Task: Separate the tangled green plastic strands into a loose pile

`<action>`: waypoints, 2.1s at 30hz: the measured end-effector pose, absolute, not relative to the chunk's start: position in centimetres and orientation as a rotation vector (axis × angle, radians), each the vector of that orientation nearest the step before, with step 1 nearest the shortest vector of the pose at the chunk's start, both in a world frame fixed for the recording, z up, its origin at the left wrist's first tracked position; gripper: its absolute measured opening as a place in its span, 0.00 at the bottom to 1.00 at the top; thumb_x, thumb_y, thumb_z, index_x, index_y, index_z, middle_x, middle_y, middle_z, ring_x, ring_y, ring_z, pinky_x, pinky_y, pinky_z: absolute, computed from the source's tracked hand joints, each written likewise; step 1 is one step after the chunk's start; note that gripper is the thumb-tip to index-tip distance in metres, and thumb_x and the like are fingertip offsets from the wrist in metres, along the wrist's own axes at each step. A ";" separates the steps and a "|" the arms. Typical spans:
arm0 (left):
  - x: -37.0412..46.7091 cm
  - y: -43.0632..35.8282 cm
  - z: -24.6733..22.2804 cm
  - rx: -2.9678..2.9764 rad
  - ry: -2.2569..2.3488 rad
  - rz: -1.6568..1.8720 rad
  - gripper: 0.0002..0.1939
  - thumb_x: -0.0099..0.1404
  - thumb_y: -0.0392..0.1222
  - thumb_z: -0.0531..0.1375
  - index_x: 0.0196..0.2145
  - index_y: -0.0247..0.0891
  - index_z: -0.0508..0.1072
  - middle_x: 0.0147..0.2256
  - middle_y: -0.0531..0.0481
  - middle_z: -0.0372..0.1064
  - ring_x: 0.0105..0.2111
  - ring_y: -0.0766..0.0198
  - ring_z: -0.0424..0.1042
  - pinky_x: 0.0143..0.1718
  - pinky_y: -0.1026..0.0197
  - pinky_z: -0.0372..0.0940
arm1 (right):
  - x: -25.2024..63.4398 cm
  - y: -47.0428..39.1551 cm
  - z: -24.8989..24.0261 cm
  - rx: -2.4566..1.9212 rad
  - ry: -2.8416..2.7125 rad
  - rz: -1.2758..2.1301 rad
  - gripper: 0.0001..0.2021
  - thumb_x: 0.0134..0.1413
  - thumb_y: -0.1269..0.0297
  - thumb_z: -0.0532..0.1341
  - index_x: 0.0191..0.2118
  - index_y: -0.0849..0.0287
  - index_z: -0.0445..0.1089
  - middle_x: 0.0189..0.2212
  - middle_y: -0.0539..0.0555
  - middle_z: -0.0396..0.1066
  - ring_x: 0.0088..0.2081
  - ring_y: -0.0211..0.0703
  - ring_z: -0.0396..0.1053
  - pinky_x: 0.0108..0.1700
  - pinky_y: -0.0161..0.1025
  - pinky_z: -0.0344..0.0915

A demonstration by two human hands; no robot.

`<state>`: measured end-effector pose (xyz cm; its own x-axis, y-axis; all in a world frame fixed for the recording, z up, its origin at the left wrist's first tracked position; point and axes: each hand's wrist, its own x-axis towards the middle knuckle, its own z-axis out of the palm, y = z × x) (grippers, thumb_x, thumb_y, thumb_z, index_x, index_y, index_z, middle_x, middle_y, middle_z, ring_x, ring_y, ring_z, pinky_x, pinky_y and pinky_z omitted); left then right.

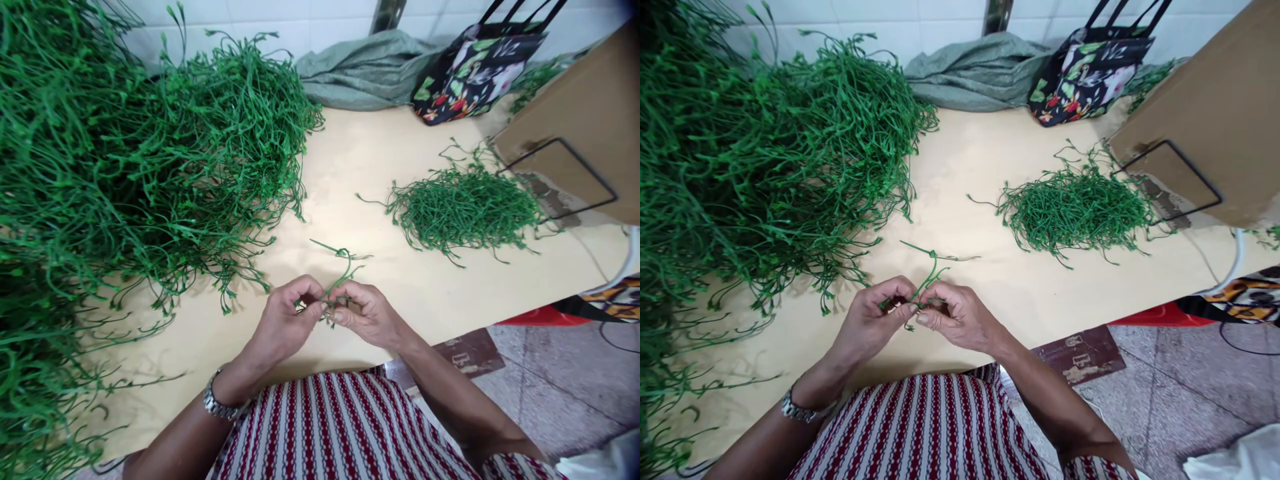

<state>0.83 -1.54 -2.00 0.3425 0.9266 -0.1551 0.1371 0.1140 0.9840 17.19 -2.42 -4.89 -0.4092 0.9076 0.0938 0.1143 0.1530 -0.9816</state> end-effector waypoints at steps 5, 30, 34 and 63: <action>0.9 -1.6 -1.6 1.587 1.095 0.771 0.05 0.55 0.30 0.55 0.23 0.34 0.64 0.23 0.54 0.59 0.24 0.70 0.59 0.27 0.66 0.55 | 17.4 -2.3 -4.8 -1.045 -1.698 1.365 0.07 0.54 0.64 0.56 0.30 0.62 0.65 0.22 0.48 0.61 0.23 0.32 0.60 0.25 0.30 0.59; 0.6 -1.0 -2.8 1.253 1.065 0.704 0.07 0.53 0.35 0.56 0.19 0.35 0.61 0.22 0.55 0.56 0.25 0.69 0.56 0.28 0.65 0.52 | 17.4 -1.3 -3.9 -0.982 -2.230 0.540 0.06 0.50 0.75 0.51 0.27 0.62 0.63 0.20 0.48 0.61 0.22 0.32 0.55 0.27 0.31 0.57; 0.8 -1.1 -2.9 1.016 1.047 0.770 0.09 0.48 0.36 0.60 0.17 0.35 0.61 0.19 0.57 0.55 0.22 0.71 0.55 0.25 0.66 0.50 | 17.2 -1.8 -4.6 -1.105 -1.809 1.208 0.03 0.50 0.69 0.54 0.30 0.62 0.64 0.23 0.48 0.64 0.21 0.29 0.56 0.23 0.28 0.56; 0.9 -1.9 -2.6 1.284 1.158 0.716 0.07 0.55 0.34 0.53 0.21 0.35 0.59 0.20 0.58 0.48 0.21 0.72 0.48 0.21 0.68 0.46 | 16.9 -2.3 -4.5 -1.094 -2.239 0.594 0.08 0.58 0.70 0.49 0.35 0.61 0.65 0.28 0.53 0.70 0.27 0.36 0.66 0.30 0.33 0.62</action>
<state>0.86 -1.89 -2.62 0.3142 0.9156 -0.2509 0.1843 0.2004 0.9622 16.90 -2.26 -4.52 -0.5014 0.8126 0.2970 0.5584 0.5662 -0.6063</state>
